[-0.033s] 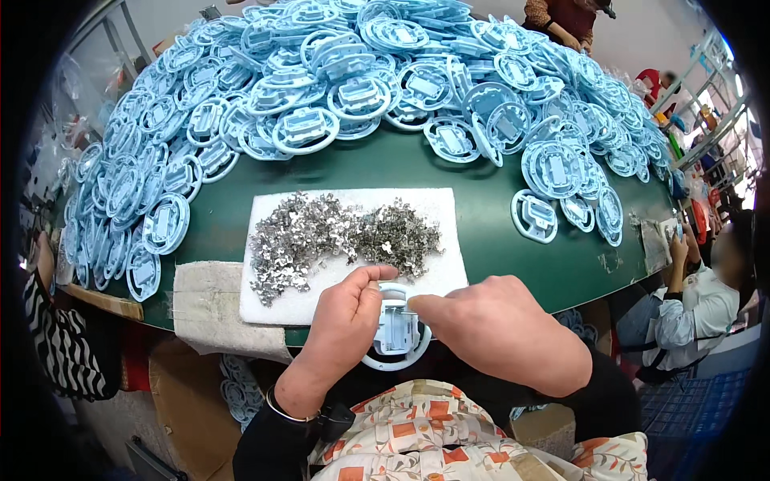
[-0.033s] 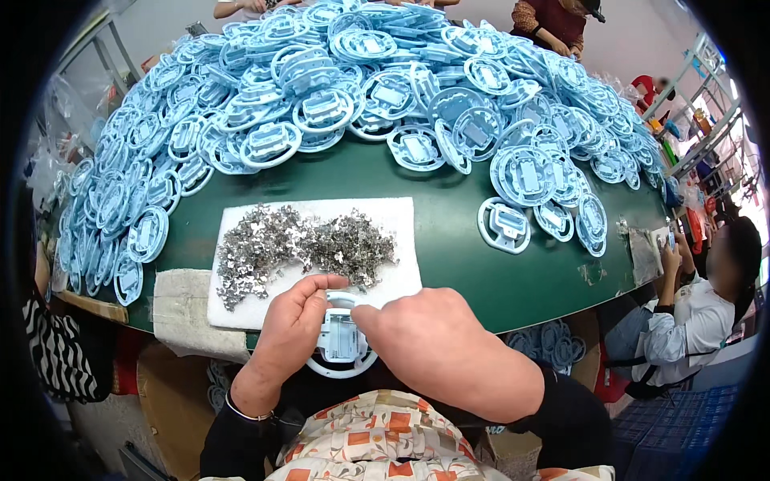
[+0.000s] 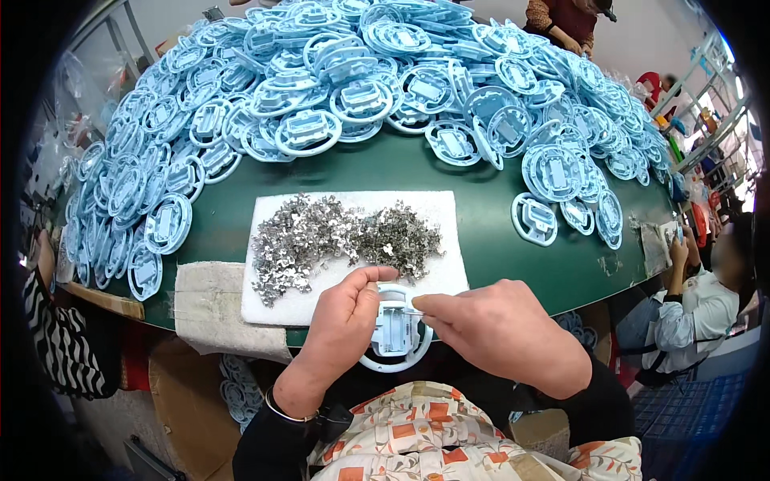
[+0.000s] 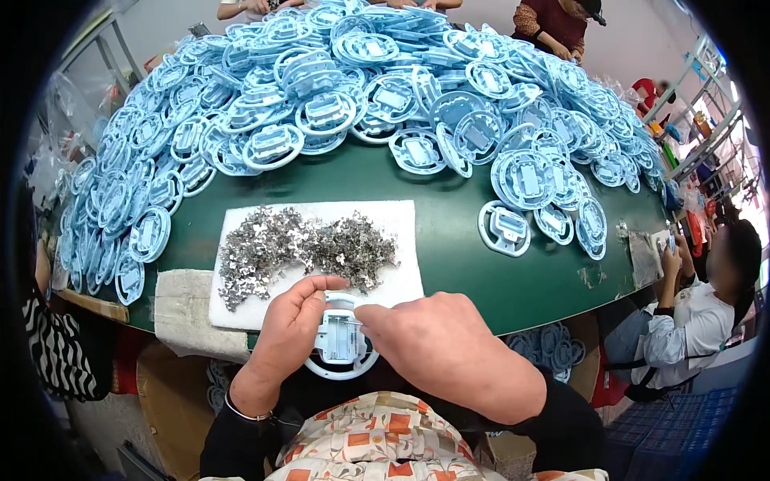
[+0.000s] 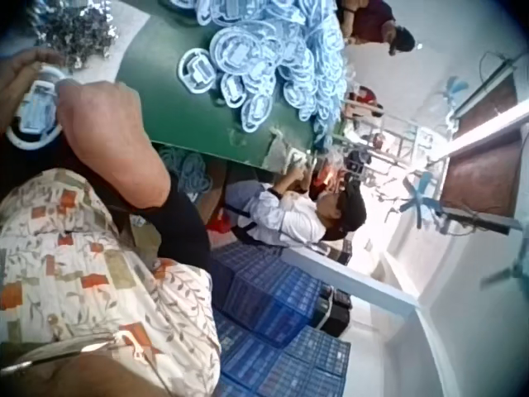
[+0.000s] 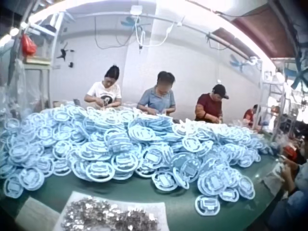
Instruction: The person sits at a green table in a workshop and assembles light blue plastic components. They pick up a plastic ring, insert a small metal piece into its center, and then place the finished unit into a cardboard box. The process is repeated continuously throughout the clip.
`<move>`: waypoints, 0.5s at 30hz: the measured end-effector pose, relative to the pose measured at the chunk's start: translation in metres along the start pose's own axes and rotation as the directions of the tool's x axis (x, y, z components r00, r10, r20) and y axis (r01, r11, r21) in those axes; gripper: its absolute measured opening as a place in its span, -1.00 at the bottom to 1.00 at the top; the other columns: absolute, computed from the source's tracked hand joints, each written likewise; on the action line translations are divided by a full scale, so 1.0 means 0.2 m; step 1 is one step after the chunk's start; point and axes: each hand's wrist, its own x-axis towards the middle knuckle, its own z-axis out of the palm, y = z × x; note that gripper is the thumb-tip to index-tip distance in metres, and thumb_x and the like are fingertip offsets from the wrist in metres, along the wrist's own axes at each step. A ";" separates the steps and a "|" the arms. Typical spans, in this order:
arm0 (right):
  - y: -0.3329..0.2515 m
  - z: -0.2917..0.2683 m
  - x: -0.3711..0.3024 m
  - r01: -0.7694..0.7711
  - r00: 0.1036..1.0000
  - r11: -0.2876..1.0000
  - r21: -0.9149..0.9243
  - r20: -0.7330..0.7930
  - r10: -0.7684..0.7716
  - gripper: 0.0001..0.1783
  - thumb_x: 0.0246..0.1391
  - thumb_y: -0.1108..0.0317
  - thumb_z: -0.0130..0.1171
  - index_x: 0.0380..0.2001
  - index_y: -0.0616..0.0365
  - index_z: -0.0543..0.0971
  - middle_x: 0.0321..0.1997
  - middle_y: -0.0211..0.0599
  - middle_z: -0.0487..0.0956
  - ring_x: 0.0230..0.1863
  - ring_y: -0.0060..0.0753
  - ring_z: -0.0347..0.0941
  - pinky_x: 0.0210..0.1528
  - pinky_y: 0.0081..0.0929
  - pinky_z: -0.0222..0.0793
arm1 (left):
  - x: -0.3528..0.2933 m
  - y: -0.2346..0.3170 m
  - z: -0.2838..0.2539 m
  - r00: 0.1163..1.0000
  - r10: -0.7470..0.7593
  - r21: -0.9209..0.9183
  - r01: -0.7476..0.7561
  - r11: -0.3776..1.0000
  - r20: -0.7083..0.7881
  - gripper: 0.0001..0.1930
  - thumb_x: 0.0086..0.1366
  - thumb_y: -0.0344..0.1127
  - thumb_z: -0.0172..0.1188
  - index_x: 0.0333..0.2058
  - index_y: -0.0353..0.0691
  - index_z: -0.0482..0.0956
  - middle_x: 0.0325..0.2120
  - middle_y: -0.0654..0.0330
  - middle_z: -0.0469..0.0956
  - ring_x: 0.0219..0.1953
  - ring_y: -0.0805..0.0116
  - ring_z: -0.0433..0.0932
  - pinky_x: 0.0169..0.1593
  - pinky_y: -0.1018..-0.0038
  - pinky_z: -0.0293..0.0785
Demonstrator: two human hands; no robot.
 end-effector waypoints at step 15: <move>0.25 0.26 -0.25 -0.133 0.924 0.093 0.987 0.090 0.371 -0.69 0.37 0.25 0.15 -0.03 0.31 0.55 -0.29 -0.53 0.57 -0.36 -0.82 0.38 -0.37 -0.77 0.29 | -0.02 0.12 0.16 0.955 0.044 0.009 -0.048 0.999 0.295 -0.64 0.50 -0.33 -0.06 0.17 -0.33 0.48 -0.14 0.26 0.59 -0.21 0.61 0.49 -0.10 0.60 0.47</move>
